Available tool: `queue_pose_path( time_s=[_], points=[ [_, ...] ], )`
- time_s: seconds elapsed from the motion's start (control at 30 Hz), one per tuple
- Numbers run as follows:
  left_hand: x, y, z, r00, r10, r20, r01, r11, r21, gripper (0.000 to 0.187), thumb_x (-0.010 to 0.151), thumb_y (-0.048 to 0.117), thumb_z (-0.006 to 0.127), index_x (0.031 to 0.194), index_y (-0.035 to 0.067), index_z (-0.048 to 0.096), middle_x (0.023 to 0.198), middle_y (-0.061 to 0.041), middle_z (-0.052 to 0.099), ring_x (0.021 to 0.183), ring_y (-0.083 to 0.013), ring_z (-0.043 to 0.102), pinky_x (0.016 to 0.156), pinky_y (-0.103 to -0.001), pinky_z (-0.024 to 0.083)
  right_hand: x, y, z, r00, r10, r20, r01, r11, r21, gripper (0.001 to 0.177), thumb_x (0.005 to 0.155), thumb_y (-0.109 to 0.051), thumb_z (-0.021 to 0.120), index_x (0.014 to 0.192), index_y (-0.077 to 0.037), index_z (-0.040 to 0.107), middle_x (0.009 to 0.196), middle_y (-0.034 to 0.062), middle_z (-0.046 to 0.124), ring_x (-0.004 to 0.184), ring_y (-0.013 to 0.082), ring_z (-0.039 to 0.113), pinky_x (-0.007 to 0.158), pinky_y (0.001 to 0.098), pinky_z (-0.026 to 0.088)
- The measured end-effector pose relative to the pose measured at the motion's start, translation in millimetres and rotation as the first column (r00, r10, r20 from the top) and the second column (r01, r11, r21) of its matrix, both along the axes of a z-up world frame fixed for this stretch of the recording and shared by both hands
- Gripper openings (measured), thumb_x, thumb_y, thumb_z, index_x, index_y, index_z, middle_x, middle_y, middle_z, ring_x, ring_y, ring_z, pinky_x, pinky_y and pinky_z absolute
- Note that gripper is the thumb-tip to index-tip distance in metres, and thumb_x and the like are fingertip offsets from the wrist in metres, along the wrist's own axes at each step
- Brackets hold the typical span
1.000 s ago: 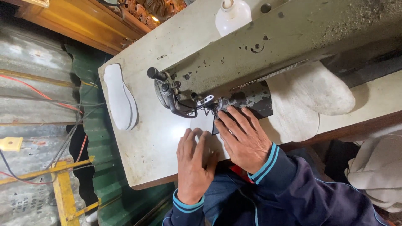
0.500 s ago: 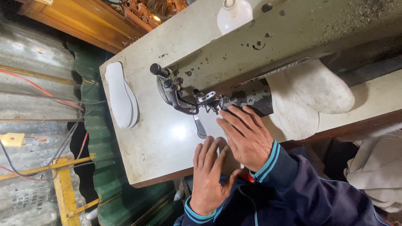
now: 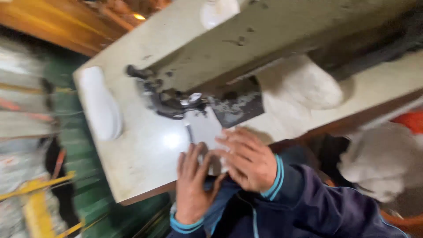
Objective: Stitching the edges of shoe insoles using an industrial sewing machine.
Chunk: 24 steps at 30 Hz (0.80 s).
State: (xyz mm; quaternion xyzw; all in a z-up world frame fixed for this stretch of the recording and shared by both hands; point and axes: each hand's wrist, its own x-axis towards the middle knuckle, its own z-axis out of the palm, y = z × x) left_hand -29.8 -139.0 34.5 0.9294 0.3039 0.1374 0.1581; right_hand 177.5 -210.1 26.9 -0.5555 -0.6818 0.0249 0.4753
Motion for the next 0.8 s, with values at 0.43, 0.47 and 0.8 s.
queue_pose_path(
  time_s=[0.43,0.47,0.8],
  points=[
    [-0.3,11.7,-39.6,0.999,-0.04,0.021,0.035,0.979,0.198,0.06,0.094,0.04,0.077,0.136,-0.001,0.068,0.149,-0.032,0.059,0.145,-0.0553,0.054,0.119,-0.066,0.042,100.8,-221.1,-218.3,0.758,-0.651,-0.045,0.556,0.68,-0.477,0.026,0.108,-0.021,0.054,0.089,-0.006,0.064,0.077,0.0124,0.056,0.069,0.0282,0.056,0.064,0.0414,0.045],
    [1.5,11.1,-39.3,0.999,-0.04,0.021,0.035,0.98,0.198,0.06,0.094,0.04,0.077,0.136,-0.001,0.068,0.149,-0.032,0.059,0.145,-0.0553,0.054,0.119,-0.066,0.042,115.5,-241.9,-245.6,0.758,-0.651,-0.044,0.556,0.68,-0.477,0.026,0.108,-0.021,0.054,0.089,-0.006,0.064,0.077,0.0124,0.056,0.069,0.0282,0.056,0.064,0.0414,0.045],
    [11.4,16.9,-16.5,0.999,0.044,0.025,-0.046,0.995,0.093,0.057,0.093,0.035,0.077,0.14,0.006,0.063,0.158,-0.022,0.049,0.153,-0.0443,0.043,0.125,-0.062,0.033,216.2,-422.6,-460.6,0.183,-0.864,0.469,0.979,0.115,-0.169,0.06,0.081,-0.027,0.087,0.128,0.003,0.064,0.142,0.0317,0.06,0.134,0.0516,0.053,0.113,0.0624,0.036]
  ],
)
